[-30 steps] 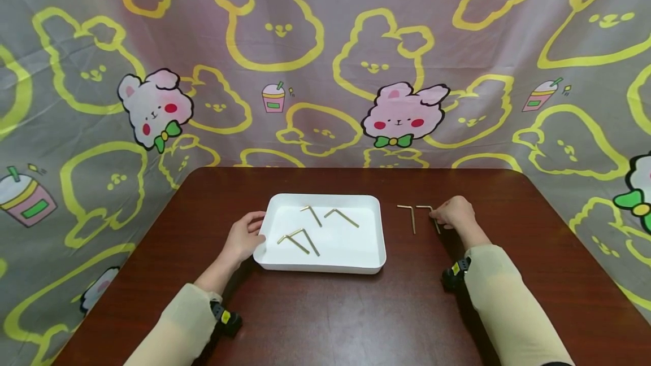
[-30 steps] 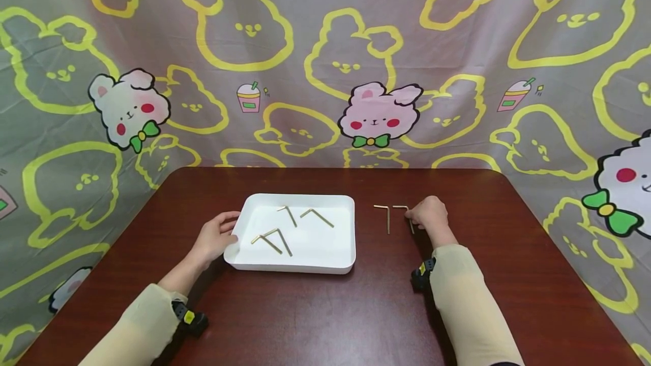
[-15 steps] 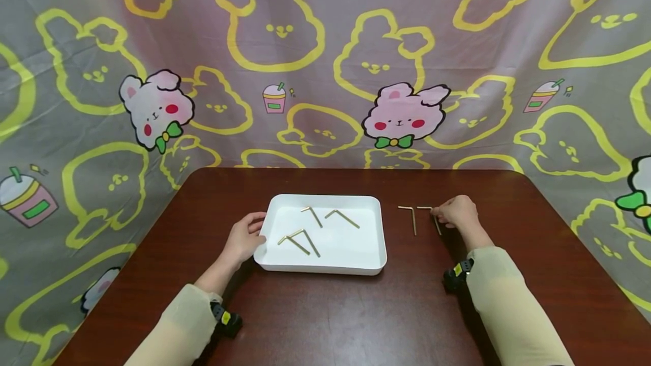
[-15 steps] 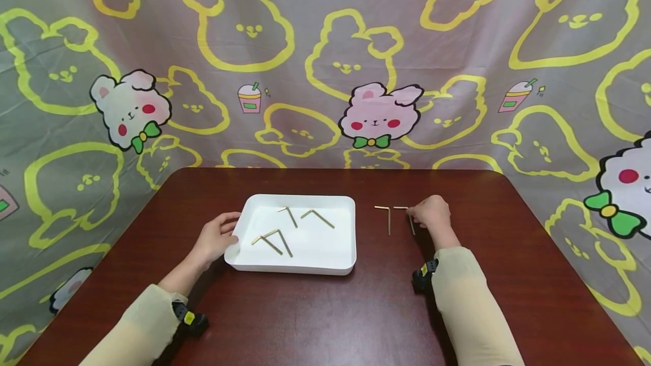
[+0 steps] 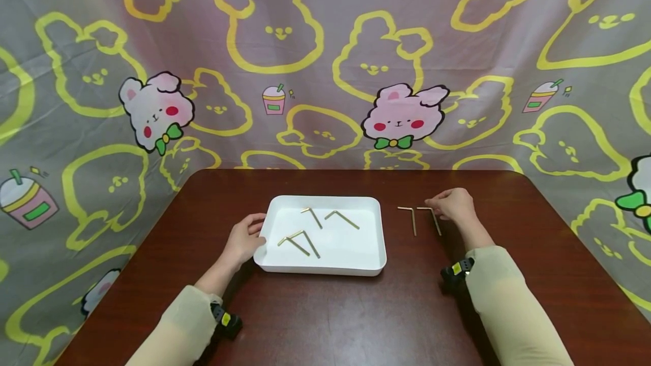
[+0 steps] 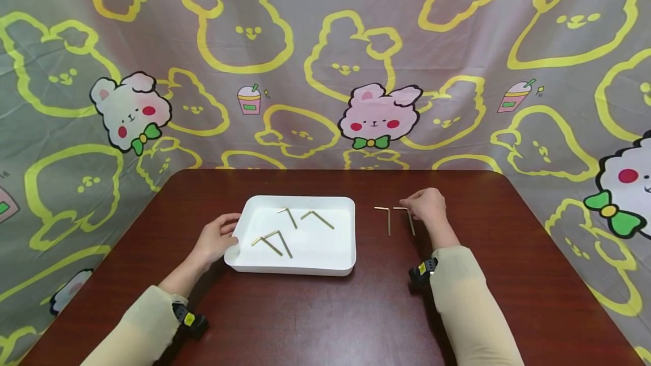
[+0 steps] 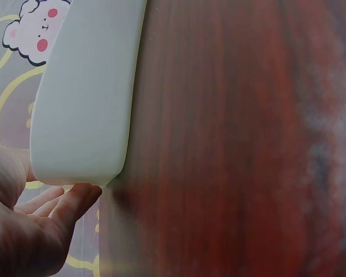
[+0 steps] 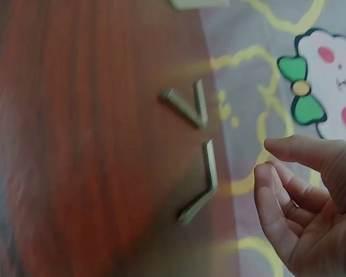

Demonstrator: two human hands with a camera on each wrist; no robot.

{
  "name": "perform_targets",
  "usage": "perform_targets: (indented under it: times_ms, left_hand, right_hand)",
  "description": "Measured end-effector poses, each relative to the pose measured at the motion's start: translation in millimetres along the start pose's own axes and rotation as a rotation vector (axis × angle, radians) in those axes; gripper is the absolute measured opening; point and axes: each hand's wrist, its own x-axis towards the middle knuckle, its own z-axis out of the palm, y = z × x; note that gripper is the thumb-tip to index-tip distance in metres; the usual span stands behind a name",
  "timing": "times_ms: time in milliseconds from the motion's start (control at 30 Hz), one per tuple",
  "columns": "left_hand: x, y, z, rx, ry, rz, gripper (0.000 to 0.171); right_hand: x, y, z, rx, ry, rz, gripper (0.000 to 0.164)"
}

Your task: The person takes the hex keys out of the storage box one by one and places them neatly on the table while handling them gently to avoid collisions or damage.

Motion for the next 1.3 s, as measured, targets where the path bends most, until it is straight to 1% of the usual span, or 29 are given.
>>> perform_targets:
  times_ms: [167, 267, 467, 633, 733, 833, 1067, 1233, 1300]
  left_hand:
    - [0.0, 0.3, 0.0, 0.0, 0.005, -0.003, 0.056]
    - [-0.2, 0.3, -0.4, 0.001, 0.004, 0.0, 0.056]
    - [-0.1, -0.3, -1.5, -0.007, 0.001, 0.003, 0.055]
    - [0.9, -0.4, -1.7, -0.01, 0.001, 0.004, 0.055]
    - [1.2, -0.6, -1.7, -0.009, 0.001, 0.003, 0.055]
    - [1.1, -0.6, -1.7, -0.011, -0.002, 0.002, 0.055]
    - [1.1, -0.8, -1.9, -0.011, -0.003, 0.008, 0.055]
    - [1.5, -0.7, -1.1, -0.016, -0.007, 0.015, 0.055]
    - [1.6, -0.6, -1.2, -0.018, -0.006, 0.016, 0.055]
  right_hand:
    - [-4.2, -20.9, 4.4, 0.03, -0.004, -0.063, 0.032]
    - [-7.7, -34.1, 8.6, 0.051, -0.016, -0.09, 0.035]
    - [-17.4, -60.7, 18.0, 0.079, -0.035, -0.108, 0.041]
    - [-24.2, -79.2, 31.0, 0.135, -0.051, -0.12, 0.039]
    - [-26.8, -88.0, 40.7, 0.147, -0.074, -0.129, 0.039]
    - [-29.4, -95.8, 50.7, 0.126, -0.093, -0.138, 0.038]
    - [-31.8, -107.2, 72.9, 0.058, -0.158, -0.198, 0.038]
    - [-30.8, -110.1, 84.4, 0.025, -0.183, -0.197, 0.032]
    - [-30.2, -110.9, 88.2, 0.006, -0.187, -0.186, 0.032]
